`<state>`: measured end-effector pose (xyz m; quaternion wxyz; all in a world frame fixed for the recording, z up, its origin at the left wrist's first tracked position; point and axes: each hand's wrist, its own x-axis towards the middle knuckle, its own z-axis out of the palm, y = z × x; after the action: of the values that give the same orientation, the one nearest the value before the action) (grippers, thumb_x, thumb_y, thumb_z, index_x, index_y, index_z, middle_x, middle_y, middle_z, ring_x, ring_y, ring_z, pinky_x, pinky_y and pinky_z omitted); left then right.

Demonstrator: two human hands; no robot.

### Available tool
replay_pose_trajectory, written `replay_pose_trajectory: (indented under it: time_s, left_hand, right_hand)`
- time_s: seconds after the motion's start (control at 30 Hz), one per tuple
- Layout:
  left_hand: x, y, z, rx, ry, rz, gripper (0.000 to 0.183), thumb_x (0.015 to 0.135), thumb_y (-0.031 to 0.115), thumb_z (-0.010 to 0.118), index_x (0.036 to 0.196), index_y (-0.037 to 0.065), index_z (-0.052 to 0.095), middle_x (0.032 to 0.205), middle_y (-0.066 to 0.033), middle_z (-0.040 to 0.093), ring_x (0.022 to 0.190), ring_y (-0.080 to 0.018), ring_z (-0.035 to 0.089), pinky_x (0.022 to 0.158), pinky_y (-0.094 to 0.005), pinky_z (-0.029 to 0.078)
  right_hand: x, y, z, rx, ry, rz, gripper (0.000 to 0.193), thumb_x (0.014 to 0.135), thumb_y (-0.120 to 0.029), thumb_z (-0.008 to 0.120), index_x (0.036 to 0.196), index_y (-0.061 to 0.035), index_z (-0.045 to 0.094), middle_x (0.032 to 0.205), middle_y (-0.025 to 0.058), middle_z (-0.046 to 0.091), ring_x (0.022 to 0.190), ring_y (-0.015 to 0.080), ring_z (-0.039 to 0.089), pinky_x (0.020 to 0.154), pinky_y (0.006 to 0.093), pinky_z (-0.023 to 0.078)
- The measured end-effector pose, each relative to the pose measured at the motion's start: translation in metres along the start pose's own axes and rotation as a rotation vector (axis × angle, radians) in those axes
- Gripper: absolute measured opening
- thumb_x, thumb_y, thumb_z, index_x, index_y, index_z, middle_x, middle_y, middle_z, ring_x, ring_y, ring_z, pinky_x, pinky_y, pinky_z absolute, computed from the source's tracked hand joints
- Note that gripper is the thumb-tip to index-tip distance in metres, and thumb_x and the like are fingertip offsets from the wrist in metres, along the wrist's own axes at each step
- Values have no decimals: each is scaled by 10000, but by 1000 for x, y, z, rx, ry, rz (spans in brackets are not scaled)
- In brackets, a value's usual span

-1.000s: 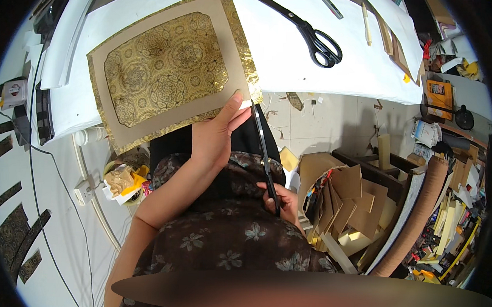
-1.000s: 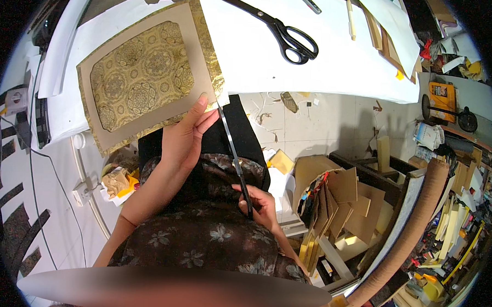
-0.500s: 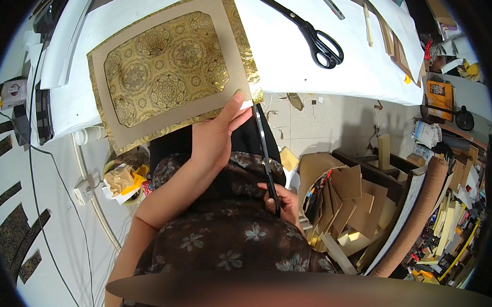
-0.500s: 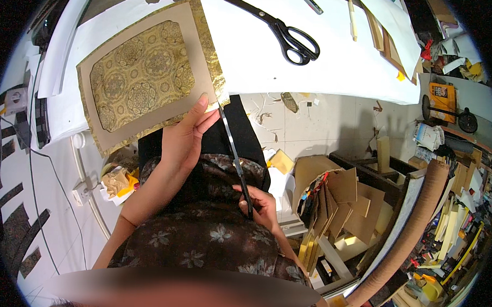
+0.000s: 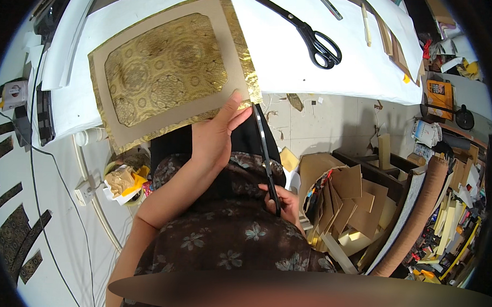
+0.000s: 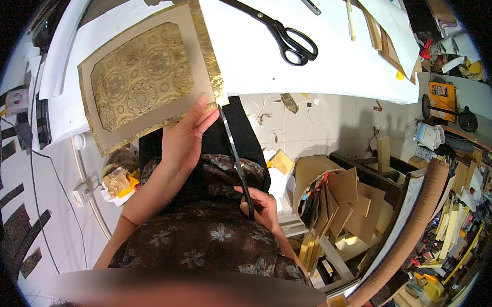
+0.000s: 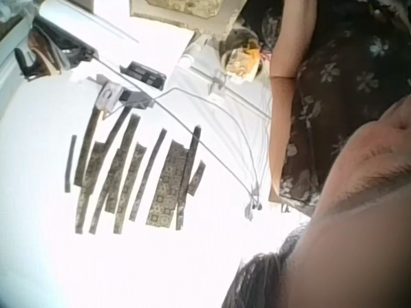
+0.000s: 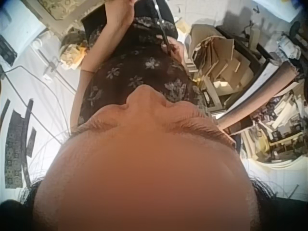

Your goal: The person aligns a patterned fabric on a board, irons it to adhere, then uses a metal file to sharpen scissors before trimming the fabric edges. The person flips the board to trim the remaining sides and discards the cut pieces.

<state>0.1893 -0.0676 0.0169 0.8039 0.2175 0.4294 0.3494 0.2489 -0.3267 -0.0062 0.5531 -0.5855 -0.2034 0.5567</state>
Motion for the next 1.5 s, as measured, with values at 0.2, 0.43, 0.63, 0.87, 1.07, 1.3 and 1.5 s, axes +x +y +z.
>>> replay_pose_trajectory:
  time_s: [0.2, 0.43, 0.63, 0.87, 1.07, 1.3, 1.5]
  left_hand:
    - [6, 15, 8, 35, -210, -169, 445, 995, 233, 625, 1291, -79, 514, 1187, -152, 648, 1080, -261, 660, 1002, -367, 532]
    - [-27, 3, -122, 89, -372, -65, 425, 905, 134, 582, 1287, -45, 538, 1290, -205, 613, 1166, -326, 616, 1059, -456, 466]
    - [-25, 87, -232, 13, -297, 253, 319, 896, 183, 516, 1106, -20, 644, 1158, -113, 669, 1051, -199, 626, 929, -320, 463]
    - [-36, 79, -147, 49, 29, 103, 134, 919, 101, 673, 1028, 38, 718, 968, -24, 725, 866, -85, 661, 797, -228, 499]
    - [-29, 63, -136, 85, -65, -41, 195, 952, 125, 646, 1087, -10, 683, 1053, -84, 720, 938, -176, 697, 889, -377, 587]
    - [-33, 66, -132, 139, -78, -92, 216, 956, 149, 659, 1086, -23, 666, 1010, -135, 726, 902, -246, 732, 788, -331, 627]
    - [-33, 65, -131, 138, -71, -102, 178, 961, 136, 656, 1042, -22, 665, 975, -153, 727, 878, -261, 742, 725, -307, 635]
  right_hand:
    - [-4, -4, -10, 100, 11, 30, 484, 912, -201, 726, 1308, 46, 596, 766, -27, 544, 605, 25, 432, 527, 198, 315]
    - [-6, 14, -17, 47, 18, -92, 552, 916, -286, 727, 1304, 79, 582, 769, -14, 552, 583, 25, 438, 502, 202, 305]
    - [8, -8, -11, -184, -168, 25, 392, 866, -77, 717, 1231, 47, 642, 785, -3, 576, 654, 46, 487, 585, 220, 377]
    - [30, -44, -4, -382, -386, 113, 407, 762, 58, 760, 1160, 53, 673, 1014, 74, 707, 945, 95, 611, 858, 252, 484]
    - [21, -38, -5, -290, -340, 134, 404, 798, 20, 747, 1197, 24, 683, 910, 23, 668, 797, 65, 571, 713, 218, 464]
    - [29, -42, 13, -279, -343, 106, 394, 831, -41, 750, 1211, 29, 676, 776, -42, 555, 697, 27, 497, 604, 195, 398]
    - [26, -41, 16, -187, -329, 163, 377, 843, -27, 739, 1213, 12, 682, 769, -49, 555, 685, 17, 490, 593, 182, 379]
